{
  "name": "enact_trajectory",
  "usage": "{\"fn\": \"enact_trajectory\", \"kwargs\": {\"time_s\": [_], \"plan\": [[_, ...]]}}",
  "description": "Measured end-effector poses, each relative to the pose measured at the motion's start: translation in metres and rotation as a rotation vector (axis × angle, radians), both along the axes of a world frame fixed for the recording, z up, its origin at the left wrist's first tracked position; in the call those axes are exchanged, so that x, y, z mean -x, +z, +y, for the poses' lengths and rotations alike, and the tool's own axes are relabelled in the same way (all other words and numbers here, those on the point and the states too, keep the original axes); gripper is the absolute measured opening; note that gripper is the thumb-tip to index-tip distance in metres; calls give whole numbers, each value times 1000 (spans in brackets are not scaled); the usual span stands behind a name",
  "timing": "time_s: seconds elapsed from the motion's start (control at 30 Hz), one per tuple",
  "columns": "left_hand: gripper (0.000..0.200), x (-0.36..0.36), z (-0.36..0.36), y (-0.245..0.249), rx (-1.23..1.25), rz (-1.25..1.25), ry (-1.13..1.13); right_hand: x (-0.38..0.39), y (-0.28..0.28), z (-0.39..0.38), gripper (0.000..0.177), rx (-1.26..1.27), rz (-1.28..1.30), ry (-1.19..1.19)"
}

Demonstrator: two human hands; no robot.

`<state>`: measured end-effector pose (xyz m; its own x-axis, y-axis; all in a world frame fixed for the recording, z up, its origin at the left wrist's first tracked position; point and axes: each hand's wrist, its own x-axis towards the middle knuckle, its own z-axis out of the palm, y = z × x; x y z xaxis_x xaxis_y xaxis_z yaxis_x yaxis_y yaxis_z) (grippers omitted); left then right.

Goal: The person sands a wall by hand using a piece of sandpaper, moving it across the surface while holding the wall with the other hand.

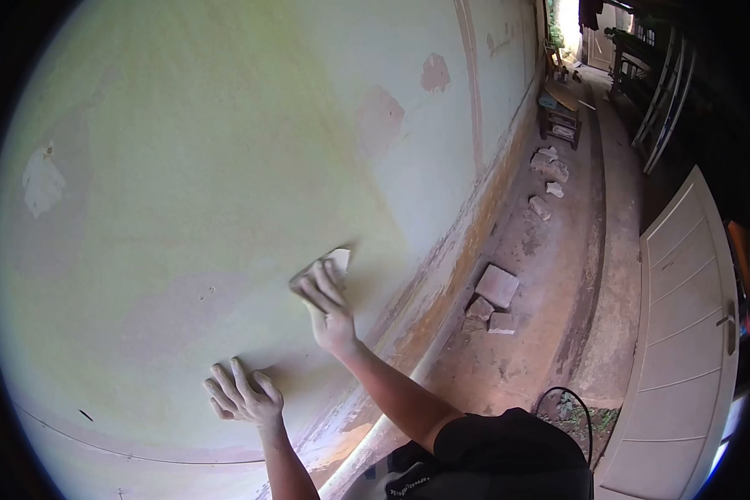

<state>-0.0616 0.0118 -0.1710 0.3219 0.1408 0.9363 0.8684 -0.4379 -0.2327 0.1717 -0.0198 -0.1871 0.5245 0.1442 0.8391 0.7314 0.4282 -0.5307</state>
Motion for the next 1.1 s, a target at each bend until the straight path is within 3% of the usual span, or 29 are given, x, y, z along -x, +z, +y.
{"fn": "enact_trajectory", "kwargs": {"time_s": [0.1,0.13,0.27,0.4,0.43,0.47,0.53,0.63,0.77,0.8,0.87,0.9,0.97,1.03,1.1], "plan": [[51,0,-2,2,-17,6,-5,-52,-41,-1,36,-34,313,-101],[51,0,-3,3,-1,-1,-2,-67,-46,4,36,-29,309,-91],[51,1,-8,4,10,0,-10,-110,-48,11,40,-245,750,-87],[51,-3,-6,4,40,-17,-16,3,59,-14,39,-19,308,-38],[51,-3,-7,3,40,-13,-14,28,69,-22,39,71,132,-74],[51,-4,-8,3,66,-22,-17,36,61,-26,39,69,136,-71],[51,-2,-11,4,88,-26,-14,44,38,-23,40,77,-151,95],[59,4,-16,4,208,46,-17,-5,-18,-9,38,-4,39,-90],[67,10,-29,8,436,177,148,-105,-58,-5,37,-73,528,-231],[67,8,-39,16,440,169,156,-106,-55,-2,37,-68,522,-223],[68,0,-53,37,816,154,207,-104,-45,10,38,-134,568,-221],[68,-1,-45,29,812,144,206,-77,-23,6,37,-145,559,-124],[70,5,-29,1,423,166,177,-4,28,-16,38,15,399,-59],[69,-1,-35,7,517,131,178,50,35,-25,38,26,62,18],[68,-1,-39,10,604,103,173,46,7,-21,35,36,-40,52]]}}
